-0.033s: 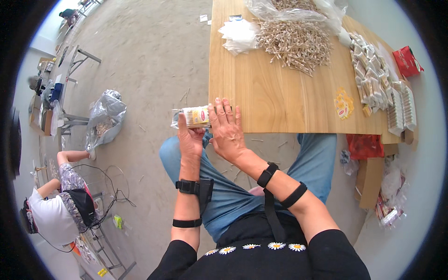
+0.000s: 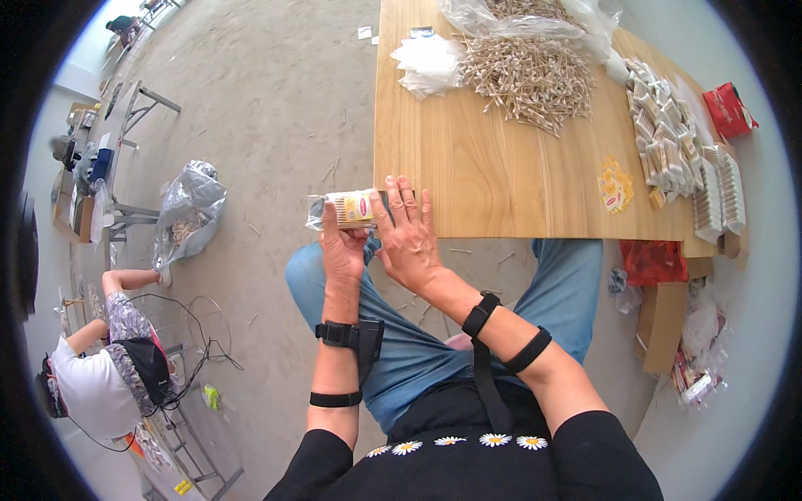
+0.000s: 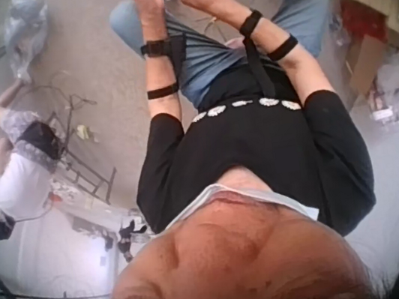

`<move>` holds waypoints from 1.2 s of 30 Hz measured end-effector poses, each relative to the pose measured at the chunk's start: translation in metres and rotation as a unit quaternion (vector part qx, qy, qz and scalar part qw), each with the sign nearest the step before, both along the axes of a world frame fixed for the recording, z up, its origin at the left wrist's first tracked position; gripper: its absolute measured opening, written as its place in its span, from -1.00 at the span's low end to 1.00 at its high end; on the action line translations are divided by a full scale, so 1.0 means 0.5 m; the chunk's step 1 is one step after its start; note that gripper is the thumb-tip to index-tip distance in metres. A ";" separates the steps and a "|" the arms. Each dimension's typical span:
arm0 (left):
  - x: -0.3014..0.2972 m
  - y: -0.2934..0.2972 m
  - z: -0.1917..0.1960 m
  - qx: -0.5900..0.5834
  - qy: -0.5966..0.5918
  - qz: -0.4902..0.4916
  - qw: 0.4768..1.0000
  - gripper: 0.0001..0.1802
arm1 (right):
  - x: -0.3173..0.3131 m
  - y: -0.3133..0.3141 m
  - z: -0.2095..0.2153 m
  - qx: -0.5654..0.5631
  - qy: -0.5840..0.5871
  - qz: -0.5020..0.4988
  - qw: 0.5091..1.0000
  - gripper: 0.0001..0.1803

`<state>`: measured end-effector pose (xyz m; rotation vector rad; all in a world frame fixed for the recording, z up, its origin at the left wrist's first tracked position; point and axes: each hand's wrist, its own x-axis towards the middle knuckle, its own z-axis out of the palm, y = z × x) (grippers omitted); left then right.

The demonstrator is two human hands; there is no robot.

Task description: The person is manually organizing and packaging bunches of wooden cotton swabs into small plastic bags.

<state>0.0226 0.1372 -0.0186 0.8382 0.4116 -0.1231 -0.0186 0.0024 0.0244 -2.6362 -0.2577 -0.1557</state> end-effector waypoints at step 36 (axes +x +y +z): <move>0.030 -0.005 -0.004 0.003 -0.015 0.068 0.998 -0.56 | 0.013 -0.018 0.022 0.172 -0.055 -0.059 0.982 -0.62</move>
